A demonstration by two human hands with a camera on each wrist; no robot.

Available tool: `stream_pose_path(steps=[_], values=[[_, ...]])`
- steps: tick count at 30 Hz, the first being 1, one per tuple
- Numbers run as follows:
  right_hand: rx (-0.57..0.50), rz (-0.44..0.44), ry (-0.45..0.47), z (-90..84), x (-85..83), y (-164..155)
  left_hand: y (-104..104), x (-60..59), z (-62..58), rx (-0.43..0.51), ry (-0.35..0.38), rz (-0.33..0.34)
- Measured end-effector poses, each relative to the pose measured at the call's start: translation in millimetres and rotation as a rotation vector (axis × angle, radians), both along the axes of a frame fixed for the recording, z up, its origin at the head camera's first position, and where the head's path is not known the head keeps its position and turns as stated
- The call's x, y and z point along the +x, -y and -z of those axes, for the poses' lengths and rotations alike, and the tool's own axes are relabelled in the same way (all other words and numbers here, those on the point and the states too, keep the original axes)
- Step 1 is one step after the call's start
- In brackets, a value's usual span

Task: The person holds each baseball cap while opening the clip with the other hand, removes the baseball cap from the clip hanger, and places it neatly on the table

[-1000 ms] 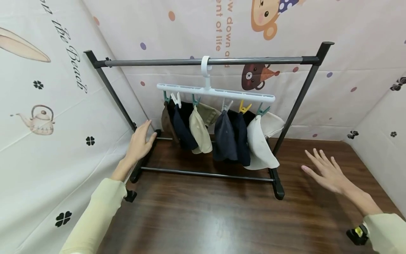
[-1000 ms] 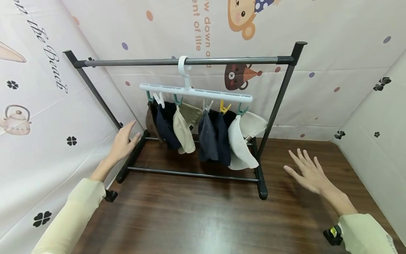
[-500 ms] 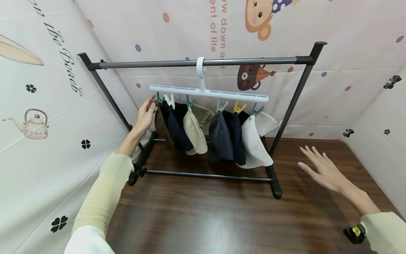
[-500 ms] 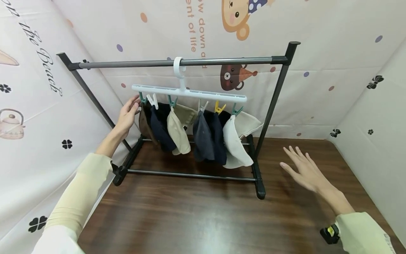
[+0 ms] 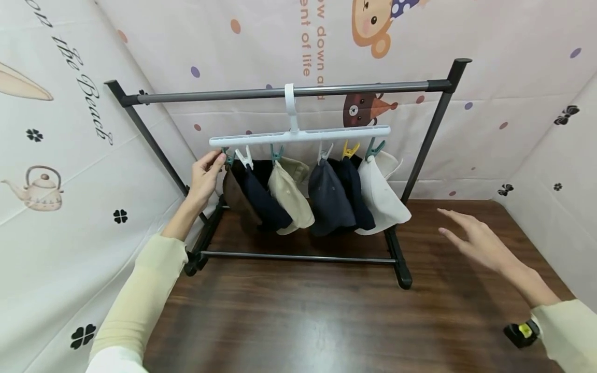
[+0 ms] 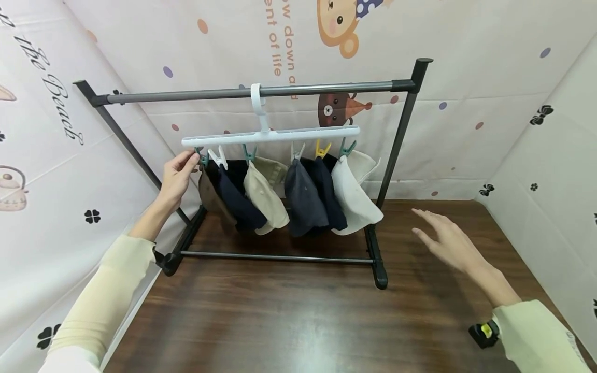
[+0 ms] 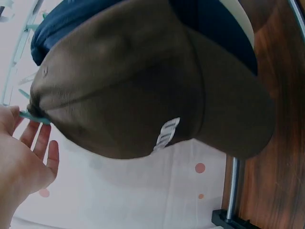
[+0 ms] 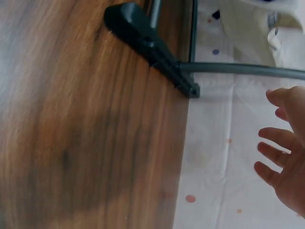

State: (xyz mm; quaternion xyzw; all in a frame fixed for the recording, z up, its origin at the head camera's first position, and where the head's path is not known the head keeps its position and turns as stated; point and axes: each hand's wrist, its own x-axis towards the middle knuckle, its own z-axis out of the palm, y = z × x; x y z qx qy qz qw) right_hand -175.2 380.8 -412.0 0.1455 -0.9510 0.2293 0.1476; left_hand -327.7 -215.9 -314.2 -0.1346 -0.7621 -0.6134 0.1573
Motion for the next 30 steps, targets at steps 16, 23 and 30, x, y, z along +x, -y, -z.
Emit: stream_pose_path(steps=[16, 23, 30], values=[[-0.057, 0.008, -0.199, -54.4, 0.3, 77, 4, 8.7, -5.7, 0.079, -0.011, 0.207], [-0.095, -0.043, -0.246, -69.8, -3.8, 116, 7, 13.4, -9.0, 0.052, 0.103, 0.301], [-0.134, -0.115, -0.186, -77.9, -14.4, 150, 15, 13.2, -13.2, 0.083, 0.186, 0.404]])
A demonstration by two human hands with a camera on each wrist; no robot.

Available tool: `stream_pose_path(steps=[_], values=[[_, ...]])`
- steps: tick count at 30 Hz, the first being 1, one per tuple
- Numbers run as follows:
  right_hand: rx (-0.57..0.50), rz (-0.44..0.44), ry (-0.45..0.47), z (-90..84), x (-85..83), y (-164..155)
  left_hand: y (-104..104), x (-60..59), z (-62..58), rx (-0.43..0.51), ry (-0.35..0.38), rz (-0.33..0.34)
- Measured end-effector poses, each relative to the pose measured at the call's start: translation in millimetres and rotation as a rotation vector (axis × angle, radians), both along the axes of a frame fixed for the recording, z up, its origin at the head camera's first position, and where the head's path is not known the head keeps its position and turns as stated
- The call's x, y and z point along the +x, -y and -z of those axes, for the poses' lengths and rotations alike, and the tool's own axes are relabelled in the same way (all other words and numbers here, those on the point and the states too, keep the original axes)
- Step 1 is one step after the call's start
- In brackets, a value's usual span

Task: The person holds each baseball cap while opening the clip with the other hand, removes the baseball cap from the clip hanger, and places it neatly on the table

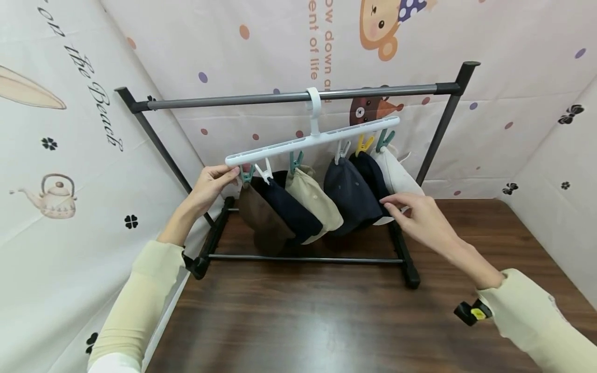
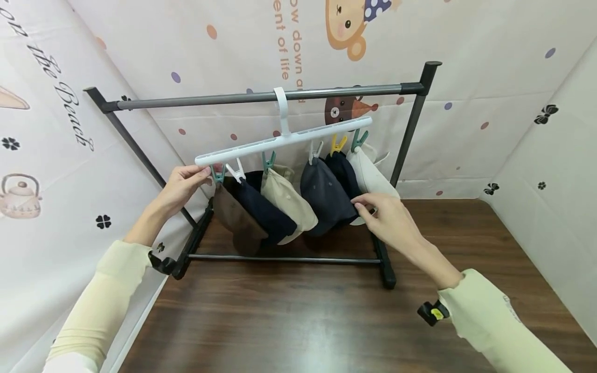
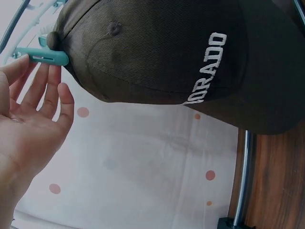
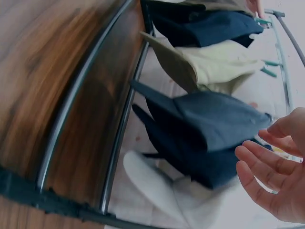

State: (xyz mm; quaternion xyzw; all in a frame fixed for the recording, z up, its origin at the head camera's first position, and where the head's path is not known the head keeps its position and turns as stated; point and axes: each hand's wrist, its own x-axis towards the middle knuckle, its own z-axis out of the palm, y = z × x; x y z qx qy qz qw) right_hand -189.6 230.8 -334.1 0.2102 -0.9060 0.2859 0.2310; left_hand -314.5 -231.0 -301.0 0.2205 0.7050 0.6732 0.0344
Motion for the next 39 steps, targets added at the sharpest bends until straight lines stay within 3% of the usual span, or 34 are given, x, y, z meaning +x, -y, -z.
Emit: stream_pose_path(steps=[5, 11, 19, 26, 32, 39], values=[[-0.014, -0.078, 0.013, 3.8, -13.4, 19, 5, 1.6, 0.2, 0.047, 0.039, 0.099], [-0.068, -0.175, 0.063, 6.8, -24.2, 49, 11, 1.6, 0.1, 0.047, 0.084, 0.144], [-0.129, -0.281, 0.126, -7.8, -34.4, 96, 8, -1.9, -2.9, -0.050, 0.120, 0.169], [-0.208, -0.384, 0.159, -20.6, -42.1, 136, 4, -0.5, -8.6, -0.113, 0.102, 0.223], [-0.265, -0.456, 0.170, -27.6, -41.6, 171, -3, 3.1, -9.3, -0.060, 0.075, 0.195], [-0.213, -0.418, 0.181, -28.0, -42.2, 212, -8, 8.5, -6.4, -0.041, 0.043, 0.105]])
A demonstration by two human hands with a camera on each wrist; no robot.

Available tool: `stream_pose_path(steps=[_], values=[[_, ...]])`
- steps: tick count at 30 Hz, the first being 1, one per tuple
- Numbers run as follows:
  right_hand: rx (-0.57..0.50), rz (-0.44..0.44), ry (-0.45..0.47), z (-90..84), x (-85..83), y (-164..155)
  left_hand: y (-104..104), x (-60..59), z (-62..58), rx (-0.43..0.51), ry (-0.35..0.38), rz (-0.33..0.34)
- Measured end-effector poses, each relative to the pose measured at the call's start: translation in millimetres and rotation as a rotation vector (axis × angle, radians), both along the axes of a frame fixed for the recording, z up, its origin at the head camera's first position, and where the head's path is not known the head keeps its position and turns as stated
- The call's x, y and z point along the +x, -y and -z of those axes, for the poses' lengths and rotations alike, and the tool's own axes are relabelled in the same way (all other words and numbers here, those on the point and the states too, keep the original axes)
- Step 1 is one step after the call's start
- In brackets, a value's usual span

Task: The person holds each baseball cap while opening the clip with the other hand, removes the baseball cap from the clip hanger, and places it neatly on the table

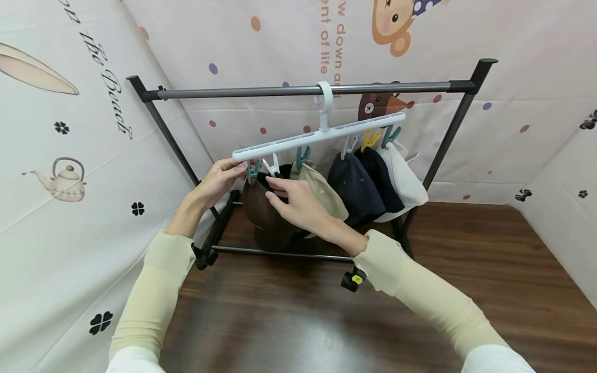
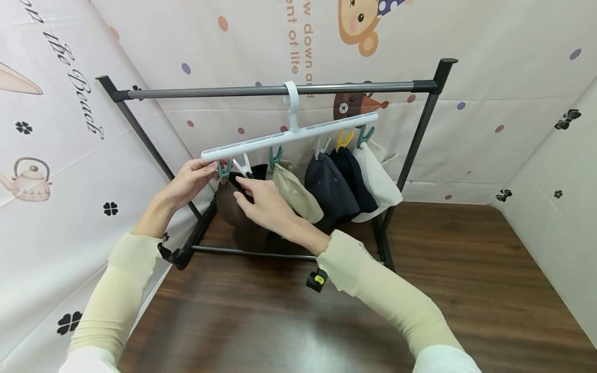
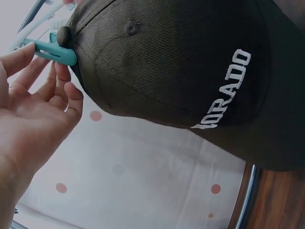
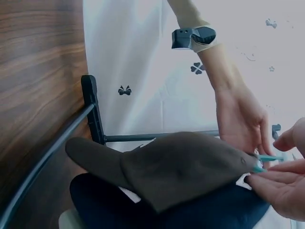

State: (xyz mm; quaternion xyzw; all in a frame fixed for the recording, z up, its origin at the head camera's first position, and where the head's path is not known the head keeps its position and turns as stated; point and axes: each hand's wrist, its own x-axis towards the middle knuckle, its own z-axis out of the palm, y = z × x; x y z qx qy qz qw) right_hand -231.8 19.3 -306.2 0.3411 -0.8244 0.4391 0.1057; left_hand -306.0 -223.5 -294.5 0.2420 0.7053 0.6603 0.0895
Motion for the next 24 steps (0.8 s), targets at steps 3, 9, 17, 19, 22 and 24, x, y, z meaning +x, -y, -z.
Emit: stream_pose_path(steps=[3, 9, 17, 19, 22, 24], values=[[0.050, 0.037, 0.017, 0.6, -4.8, 12, -2, 1.1, 1.3, 0.012, -0.003, -0.027], [0.065, 0.051, 0.112, 5.3, -15.7, 25, -9, 2.4, 4.2, 0.096, -0.033, -0.065], [-0.057, 0.085, 0.220, 3.7, -11.3, 27, -14, 11.8, -0.7, 0.102, -0.035, -0.178], [-0.066, 0.078, 0.233, 2.4, -8.1, 27, -14, 13.7, -1.7, 0.110, -0.028, -0.193], [-0.067, 0.065, 0.251, 3.7, -4.1, 28, -13, 17.5, -1.5, 0.126, -0.009, -0.211], [-0.069, 0.062, 0.268, 6.0, -1.1, 28, -13, 20.2, 0.5, 0.133, 0.007, -0.218]])
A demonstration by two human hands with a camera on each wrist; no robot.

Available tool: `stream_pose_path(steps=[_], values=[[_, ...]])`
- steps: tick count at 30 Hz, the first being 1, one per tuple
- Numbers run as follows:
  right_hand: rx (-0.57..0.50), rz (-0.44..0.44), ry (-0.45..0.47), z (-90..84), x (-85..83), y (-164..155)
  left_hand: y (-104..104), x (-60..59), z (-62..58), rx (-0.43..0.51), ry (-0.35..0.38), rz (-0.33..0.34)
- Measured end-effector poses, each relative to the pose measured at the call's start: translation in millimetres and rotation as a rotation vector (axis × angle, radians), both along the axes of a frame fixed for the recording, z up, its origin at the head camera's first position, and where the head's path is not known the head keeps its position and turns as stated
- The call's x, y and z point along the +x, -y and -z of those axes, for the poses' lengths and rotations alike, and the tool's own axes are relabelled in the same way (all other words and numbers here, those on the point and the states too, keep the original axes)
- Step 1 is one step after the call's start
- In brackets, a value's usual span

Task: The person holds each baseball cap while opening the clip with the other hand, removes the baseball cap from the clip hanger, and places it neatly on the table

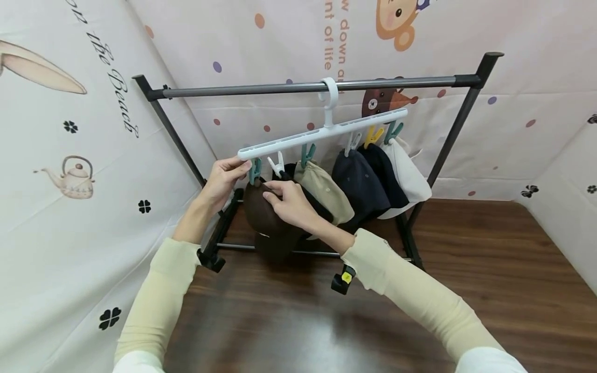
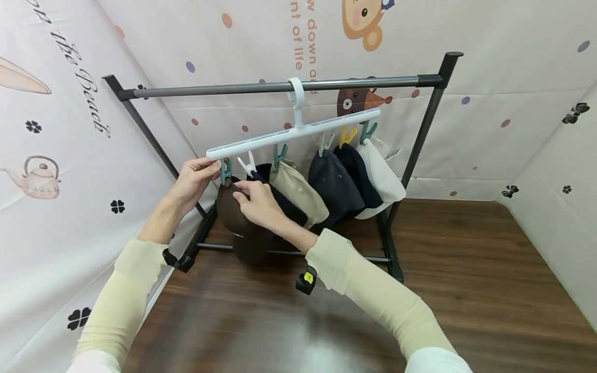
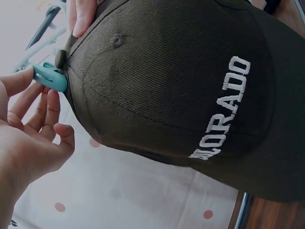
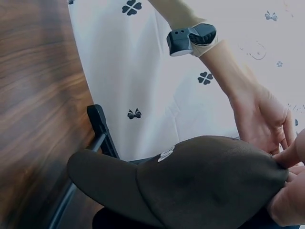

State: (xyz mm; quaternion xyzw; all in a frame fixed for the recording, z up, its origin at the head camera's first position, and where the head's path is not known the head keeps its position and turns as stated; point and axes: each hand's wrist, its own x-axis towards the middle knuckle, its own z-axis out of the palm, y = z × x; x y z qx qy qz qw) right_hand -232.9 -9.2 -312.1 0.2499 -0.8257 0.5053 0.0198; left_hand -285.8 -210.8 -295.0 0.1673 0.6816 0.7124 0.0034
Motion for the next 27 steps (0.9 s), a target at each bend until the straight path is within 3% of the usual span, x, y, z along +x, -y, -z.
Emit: stream_pose_path(steps=[9, 16, 22, 27], values=[[0.024, -0.024, 0.038, 6.9, 6.3, -6, -2, 4.3, 8.2, 0.059, 0.020, -0.017], [0.059, -0.028, 0.109, 15.7, 9.3, -13, 0, -0.2, 6.4, 0.097, 0.024, 0.019], [0.048, -0.061, 0.207, 15.1, 16.2, -30, 2, -3.3, 0.9, 0.071, 0.065, 0.061], [-0.011, -0.125, 0.298, 12.5, 25.1, -49, 2, -2.6, -3.8, 0.010, 0.052, 0.017]])
